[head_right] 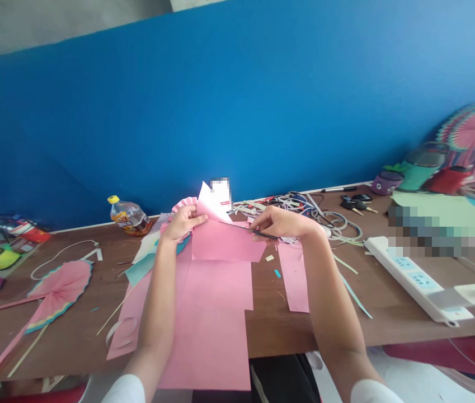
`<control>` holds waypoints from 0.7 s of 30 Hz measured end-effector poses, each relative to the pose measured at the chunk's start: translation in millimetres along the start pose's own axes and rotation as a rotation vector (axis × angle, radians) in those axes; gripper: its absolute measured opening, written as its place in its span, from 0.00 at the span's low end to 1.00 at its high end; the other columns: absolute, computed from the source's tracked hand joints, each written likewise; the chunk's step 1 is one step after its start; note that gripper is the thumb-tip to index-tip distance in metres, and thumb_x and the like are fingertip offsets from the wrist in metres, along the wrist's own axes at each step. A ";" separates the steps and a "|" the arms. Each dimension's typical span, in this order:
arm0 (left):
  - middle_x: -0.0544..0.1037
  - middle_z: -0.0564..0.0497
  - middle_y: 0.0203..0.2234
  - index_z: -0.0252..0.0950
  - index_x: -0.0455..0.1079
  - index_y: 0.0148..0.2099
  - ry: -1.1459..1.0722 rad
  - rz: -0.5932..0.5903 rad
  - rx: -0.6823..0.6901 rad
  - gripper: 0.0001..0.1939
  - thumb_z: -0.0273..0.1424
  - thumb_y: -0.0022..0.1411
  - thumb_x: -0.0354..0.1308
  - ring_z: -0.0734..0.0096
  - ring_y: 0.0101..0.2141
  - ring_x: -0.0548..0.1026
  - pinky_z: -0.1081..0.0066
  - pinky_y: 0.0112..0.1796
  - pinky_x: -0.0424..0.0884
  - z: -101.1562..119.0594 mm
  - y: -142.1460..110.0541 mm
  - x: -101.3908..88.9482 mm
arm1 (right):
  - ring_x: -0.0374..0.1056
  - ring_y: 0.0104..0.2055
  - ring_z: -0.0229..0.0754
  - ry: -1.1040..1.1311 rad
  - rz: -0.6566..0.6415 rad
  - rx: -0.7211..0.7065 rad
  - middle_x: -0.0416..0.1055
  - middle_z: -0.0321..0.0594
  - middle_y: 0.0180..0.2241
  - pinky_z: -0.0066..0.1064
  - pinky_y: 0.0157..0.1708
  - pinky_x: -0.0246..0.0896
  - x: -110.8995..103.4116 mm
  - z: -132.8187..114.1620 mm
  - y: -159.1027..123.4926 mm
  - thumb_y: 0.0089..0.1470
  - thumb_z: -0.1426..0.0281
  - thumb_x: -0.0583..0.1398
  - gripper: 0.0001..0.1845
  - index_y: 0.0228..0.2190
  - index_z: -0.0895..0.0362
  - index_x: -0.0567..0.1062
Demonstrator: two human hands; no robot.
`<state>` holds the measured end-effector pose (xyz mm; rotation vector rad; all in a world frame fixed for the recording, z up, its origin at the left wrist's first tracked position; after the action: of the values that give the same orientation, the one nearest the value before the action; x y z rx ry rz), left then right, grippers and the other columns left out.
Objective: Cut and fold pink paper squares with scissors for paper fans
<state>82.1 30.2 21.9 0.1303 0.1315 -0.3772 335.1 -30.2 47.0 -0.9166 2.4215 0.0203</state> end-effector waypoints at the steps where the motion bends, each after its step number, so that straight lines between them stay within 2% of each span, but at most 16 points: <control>1: 0.80 0.44 0.30 0.28 0.75 0.44 0.003 0.002 0.002 0.28 0.42 0.44 0.69 0.60 0.32 0.78 0.68 0.29 0.74 -0.3 0.2 -0.1 | 0.57 0.19 0.33 -0.010 0.002 0.003 0.67 0.34 0.17 0.29 0.24 0.57 -0.3 0.1 -0.1 0.46 0.59 0.62 0.19 0.37 0.58 0.81; 8: 0.80 0.44 0.31 0.29 0.74 0.43 -0.033 -0.025 -0.001 0.25 0.40 0.45 0.69 0.60 0.33 0.79 0.69 0.30 0.74 -3.9 1.3 -1.3 | 0.57 0.19 0.33 -0.040 0.014 0.026 0.67 0.34 0.17 0.29 0.25 0.57 -1.1 1.6 0.3 0.46 0.58 0.62 0.21 0.39 0.57 0.81; 14: 0.81 0.42 0.34 0.28 0.74 0.45 -0.088 -0.102 -0.020 0.26 0.39 0.46 0.69 0.60 0.35 0.79 0.64 0.37 0.74 -1.7 1.3 9.5 | 0.57 0.19 0.33 -0.052 0.000 0.027 0.67 0.34 0.17 0.28 0.23 0.56 -0.4 -0.6 0.6 0.46 0.55 0.63 0.23 0.40 0.58 0.81; 21: 0.81 0.42 0.34 0.28 0.75 0.44 -0.075 -0.100 -0.025 0.24 0.39 0.47 0.69 0.60 0.35 0.79 0.64 0.37 0.74 -3.3 3.5 12.9 | 0.58 0.19 0.34 -0.070 0.004 0.035 0.66 0.34 0.17 0.27 0.21 0.53 -0.7 -3.2 -1.9 0.47 0.57 0.63 0.23 0.42 0.57 0.80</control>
<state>95.0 29.3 17.1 0.0852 0.0693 -0.4799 335.1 -31.9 50.4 -0.8808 2.3521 0.0107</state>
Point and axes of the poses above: each hand's wrist, its own y-axis towards the middle knuckle, its own x-axis out of the palm, z = x × y, the point moved 5 cm from there along y, towards the middle knuckle
